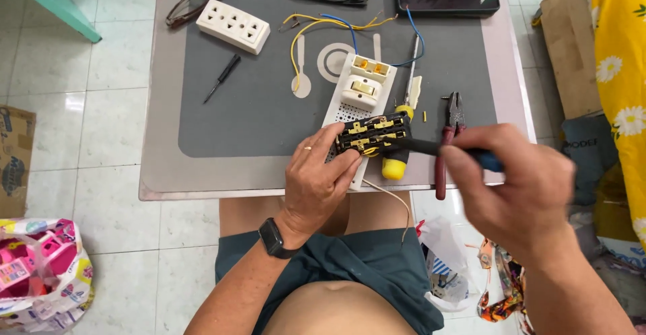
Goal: The person repairs an electrical outlet by stripping wires, inserting them into terminals, and securing them with a screwdriver. They use pliers and a screwdriver to manipulate the internal components and wires of the outlet.
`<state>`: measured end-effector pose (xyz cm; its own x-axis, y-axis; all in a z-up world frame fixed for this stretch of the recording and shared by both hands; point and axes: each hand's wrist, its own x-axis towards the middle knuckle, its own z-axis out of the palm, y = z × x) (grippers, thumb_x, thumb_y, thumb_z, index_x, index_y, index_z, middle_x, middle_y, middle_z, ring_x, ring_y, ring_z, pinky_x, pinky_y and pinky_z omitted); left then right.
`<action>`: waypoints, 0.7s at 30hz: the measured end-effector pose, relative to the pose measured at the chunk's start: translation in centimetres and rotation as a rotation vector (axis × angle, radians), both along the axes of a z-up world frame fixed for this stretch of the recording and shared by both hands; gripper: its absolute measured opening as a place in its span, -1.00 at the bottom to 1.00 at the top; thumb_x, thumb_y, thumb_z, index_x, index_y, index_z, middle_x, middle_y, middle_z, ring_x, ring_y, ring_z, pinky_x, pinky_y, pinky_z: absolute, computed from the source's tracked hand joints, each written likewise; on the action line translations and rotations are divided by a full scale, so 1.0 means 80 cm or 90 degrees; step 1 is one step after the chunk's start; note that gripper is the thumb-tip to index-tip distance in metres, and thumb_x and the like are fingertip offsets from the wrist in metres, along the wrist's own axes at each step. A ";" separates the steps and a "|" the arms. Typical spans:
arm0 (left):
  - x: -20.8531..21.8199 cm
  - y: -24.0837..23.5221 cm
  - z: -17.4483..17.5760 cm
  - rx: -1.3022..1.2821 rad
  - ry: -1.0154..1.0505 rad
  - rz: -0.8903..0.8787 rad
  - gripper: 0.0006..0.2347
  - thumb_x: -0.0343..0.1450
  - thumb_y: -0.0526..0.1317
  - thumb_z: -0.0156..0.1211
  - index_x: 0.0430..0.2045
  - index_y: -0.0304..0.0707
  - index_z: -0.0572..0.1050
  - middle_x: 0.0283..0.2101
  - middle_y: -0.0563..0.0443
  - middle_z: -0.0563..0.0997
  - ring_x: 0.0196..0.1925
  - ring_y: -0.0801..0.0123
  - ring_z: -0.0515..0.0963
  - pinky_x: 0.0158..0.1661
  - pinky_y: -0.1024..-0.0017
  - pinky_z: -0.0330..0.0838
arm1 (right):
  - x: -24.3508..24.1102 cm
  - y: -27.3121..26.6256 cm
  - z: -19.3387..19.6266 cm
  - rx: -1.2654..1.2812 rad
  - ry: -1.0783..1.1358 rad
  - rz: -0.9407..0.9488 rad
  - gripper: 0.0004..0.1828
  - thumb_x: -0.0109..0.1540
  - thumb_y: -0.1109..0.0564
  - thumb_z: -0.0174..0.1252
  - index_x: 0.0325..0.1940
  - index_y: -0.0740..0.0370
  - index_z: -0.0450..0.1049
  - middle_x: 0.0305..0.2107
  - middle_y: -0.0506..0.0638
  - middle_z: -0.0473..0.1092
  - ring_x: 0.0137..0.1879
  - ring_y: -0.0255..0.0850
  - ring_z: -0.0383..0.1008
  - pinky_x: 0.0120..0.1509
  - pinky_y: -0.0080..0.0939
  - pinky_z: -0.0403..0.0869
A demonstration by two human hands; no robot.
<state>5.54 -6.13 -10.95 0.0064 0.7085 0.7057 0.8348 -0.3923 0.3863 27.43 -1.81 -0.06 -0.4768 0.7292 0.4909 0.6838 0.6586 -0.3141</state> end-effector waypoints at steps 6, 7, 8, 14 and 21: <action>0.001 -0.001 -0.005 0.005 -0.005 0.000 -0.95 0.39 -0.30 0.26 -0.43 -0.23 0.51 0.00 -0.29 0.50 -0.04 -0.04 0.58 -0.02 0.12 0.47 | -0.020 0.006 -0.002 0.018 -0.057 0.024 -0.85 0.32 0.07 0.16 -0.31 0.13 0.43 -0.67 -0.11 0.33 -0.60 -0.13 0.32 -0.43 -0.15 0.26; 0.000 -0.002 -0.005 0.007 -0.007 0.001 -0.95 0.39 -0.30 0.26 -0.43 -0.23 0.51 0.00 -0.29 0.50 -0.04 -0.04 0.58 -0.02 0.12 0.47 | -0.022 0.006 -0.003 0.020 -0.058 0.025 -0.85 0.32 0.07 0.16 -0.31 0.13 0.43 -0.67 -0.11 0.33 -0.60 -0.13 0.32 -0.43 -0.15 0.26; 0.000 -0.002 -0.005 0.003 -0.006 -0.003 -0.95 0.40 -0.30 0.26 -0.41 -0.23 0.51 0.00 -0.30 0.50 -0.03 -0.05 0.58 -0.02 0.12 0.48 | -0.024 0.007 -0.003 0.018 -0.054 0.033 -0.85 0.31 0.07 0.16 -0.32 0.14 0.44 -0.64 -0.09 0.34 -0.61 -0.13 0.29 -0.43 -0.15 0.25; -0.001 -0.002 -0.010 0.002 0.002 0.003 -0.94 0.39 -0.28 0.27 -0.37 -0.20 0.51 0.02 -0.29 0.50 -0.01 -0.05 0.57 -0.04 0.12 0.48 | -0.036 0.008 -0.008 -0.035 -0.066 0.038 -0.85 0.29 0.05 0.13 -0.32 0.12 0.42 -0.69 -0.05 0.31 -0.63 -0.05 0.24 -0.48 -0.09 0.22; -0.002 -0.002 -0.010 0.021 -0.005 -0.002 -0.94 0.40 -0.29 0.27 -0.36 -0.24 0.52 0.00 -0.29 0.50 -0.02 -0.05 0.57 -0.06 0.12 0.50 | -0.043 0.009 -0.005 -0.005 -0.091 0.077 -0.86 0.30 0.08 0.15 -0.28 0.16 0.39 -0.65 -0.03 0.37 -0.61 -0.06 0.31 -0.48 -0.07 0.24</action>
